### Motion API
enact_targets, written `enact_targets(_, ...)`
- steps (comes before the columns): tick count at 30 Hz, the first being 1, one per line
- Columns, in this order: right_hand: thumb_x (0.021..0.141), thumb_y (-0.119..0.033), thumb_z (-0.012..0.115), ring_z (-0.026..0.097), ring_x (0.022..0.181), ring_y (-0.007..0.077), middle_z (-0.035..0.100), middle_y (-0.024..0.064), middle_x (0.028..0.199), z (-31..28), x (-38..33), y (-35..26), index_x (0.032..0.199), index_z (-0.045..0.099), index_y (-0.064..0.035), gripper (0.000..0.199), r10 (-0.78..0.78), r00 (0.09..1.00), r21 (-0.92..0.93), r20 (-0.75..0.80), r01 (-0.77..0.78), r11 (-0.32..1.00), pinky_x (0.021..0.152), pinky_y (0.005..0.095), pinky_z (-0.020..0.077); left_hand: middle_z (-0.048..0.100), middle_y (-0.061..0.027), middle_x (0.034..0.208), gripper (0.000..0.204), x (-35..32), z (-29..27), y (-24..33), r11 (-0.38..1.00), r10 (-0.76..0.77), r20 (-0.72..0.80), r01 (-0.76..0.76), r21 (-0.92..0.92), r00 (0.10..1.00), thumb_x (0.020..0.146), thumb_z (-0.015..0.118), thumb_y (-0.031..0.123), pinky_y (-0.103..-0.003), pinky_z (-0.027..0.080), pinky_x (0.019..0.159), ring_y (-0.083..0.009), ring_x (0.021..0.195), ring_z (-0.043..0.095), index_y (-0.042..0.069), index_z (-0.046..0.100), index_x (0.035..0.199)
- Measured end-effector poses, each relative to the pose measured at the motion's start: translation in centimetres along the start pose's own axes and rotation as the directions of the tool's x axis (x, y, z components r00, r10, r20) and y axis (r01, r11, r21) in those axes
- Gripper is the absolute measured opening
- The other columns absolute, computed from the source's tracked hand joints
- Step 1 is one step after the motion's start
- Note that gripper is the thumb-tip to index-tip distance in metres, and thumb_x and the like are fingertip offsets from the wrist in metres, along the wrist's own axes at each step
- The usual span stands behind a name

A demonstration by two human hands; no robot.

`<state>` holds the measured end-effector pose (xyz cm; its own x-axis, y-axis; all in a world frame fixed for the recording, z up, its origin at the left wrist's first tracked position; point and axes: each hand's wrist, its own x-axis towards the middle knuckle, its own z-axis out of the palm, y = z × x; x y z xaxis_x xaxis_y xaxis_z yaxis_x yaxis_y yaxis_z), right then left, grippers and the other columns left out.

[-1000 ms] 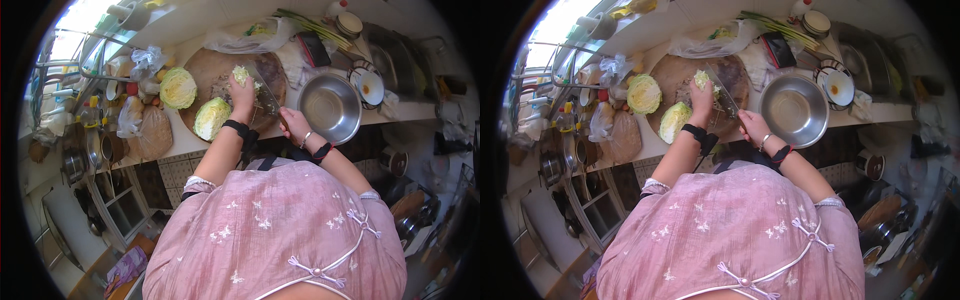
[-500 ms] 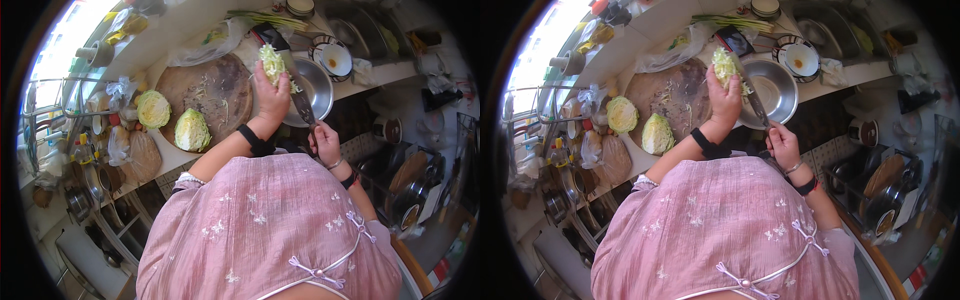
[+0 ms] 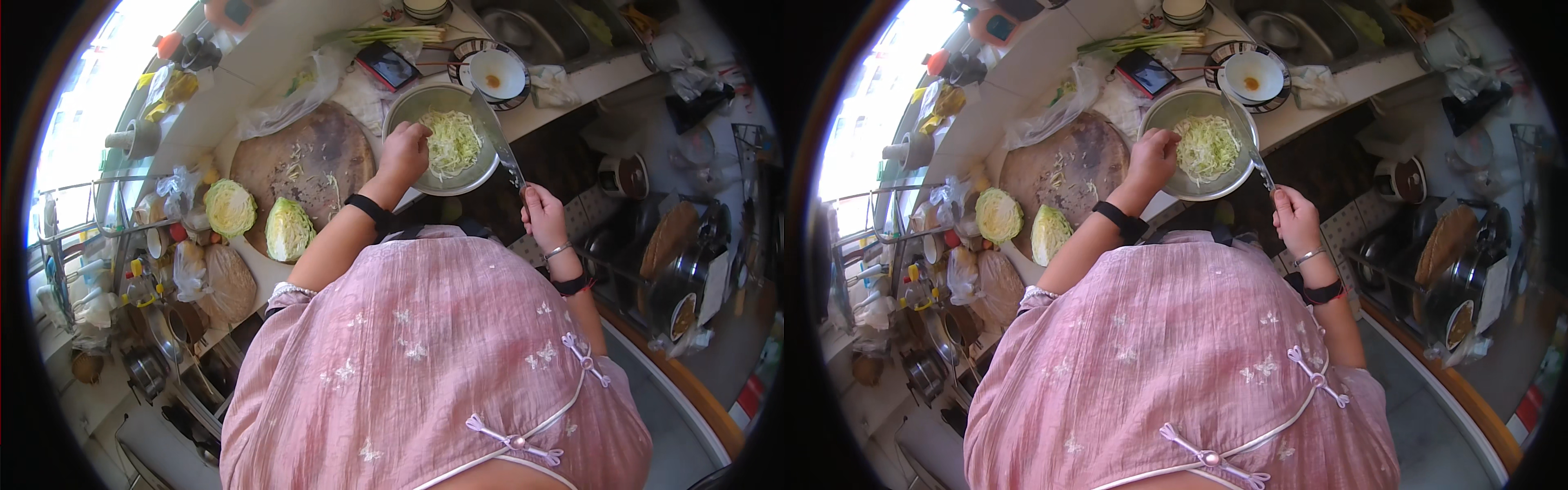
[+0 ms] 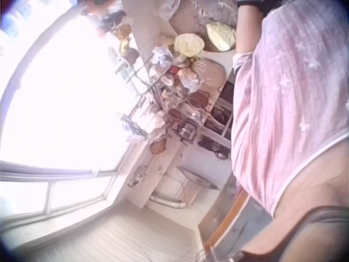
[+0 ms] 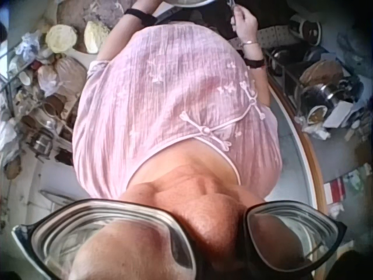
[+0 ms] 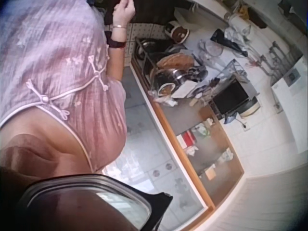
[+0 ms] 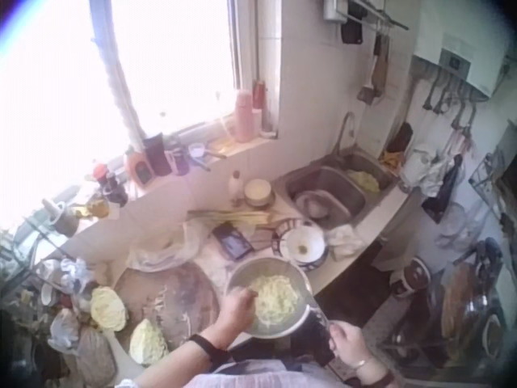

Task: The person peels leaves from a cabbage by hand, cuts the cabbage in half with a cleaver, retrieves a bowl from a cupboard, and shreds the cabbage on a wooden cutting board.

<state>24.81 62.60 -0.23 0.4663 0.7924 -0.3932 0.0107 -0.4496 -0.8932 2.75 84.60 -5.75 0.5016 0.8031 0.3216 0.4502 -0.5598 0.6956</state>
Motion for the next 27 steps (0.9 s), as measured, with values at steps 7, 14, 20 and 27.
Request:
enact_targets(7,0.105,-0.036,0.054,0.044,0.047,0.0041,0.054,-0.0013,0.064,-0.9,0.5,-1.3,0.124,0.064,0.0002,0.042,-0.016,0.991,-0.032,0.131,0.020,0.999,0.042,0.0206,0.0359,0.059,-0.0183,0.127,0.038,-1.8,-2.9,0.6,0.971,0.174,0.017,-0.174,0.161,0.985,0.073,0.069,0.005,-0.048,0.044,0.105,-0.0419,0.121,0.050,0.011,0.070,0.111)
enact_targets(14,0.106,-0.039,0.053,0.043,0.046,0.0036,0.054,-0.0009,0.064,-0.1,2.6,-4.1,0.125,0.064,-0.0006,0.044,-0.049,0.958,-0.084,0.281,0.076,0.994,0.043,0.0197,0.0360,0.060,-0.0251,0.114,0.029,-13.0,-6.9,-2.6,0.754,-0.630,0.074,0.587,0.293,0.773,0.083,0.068,0.019,-0.051,0.054,0.084,-0.0419,0.100,0.064,0.005,0.061,0.107)
enact_targets(20,0.106,-0.038,0.053,0.044,0.048,0.0039,0.055,-0.0008,0.065,1.8,4.8,-6.7,0.124,0.064,-0.0002,0.044,-0.046,0.905,-0.120,0.423,0.106,0.987,0.044,0.0195,0.0360,0.058,-0.0237,0.117,0.035,-15.1,-6.0,-4.9,0.575,-0.734,-0.149,0.723,0.382,0.663,0.091,0.066,0.026,-0.052,0.054,0.087,-0.0402,0.109,0.061,0.003,0.056,0.115)
enact_targets(27,0.106,-0.038,0.054,0.045,0.049,0.0047,0.055,-0.0005,0.066,5.3,5.8,-8.5,0.124,0.063,0.0002,0.043,0.011,0.816,-0.176,0.579,0.112,0.978,0.045,0.0195,0.0371,0.057,-0.0196,0.129,0.041,-12.2,-7.0,-10.8,0.798,-0.246,-0.535,0.482,0.362,0.808,0.085,0.066,0.011,-0.045,0.049,0.098,-0.0380,0.115,0.056,0.001,0.059,0.124)
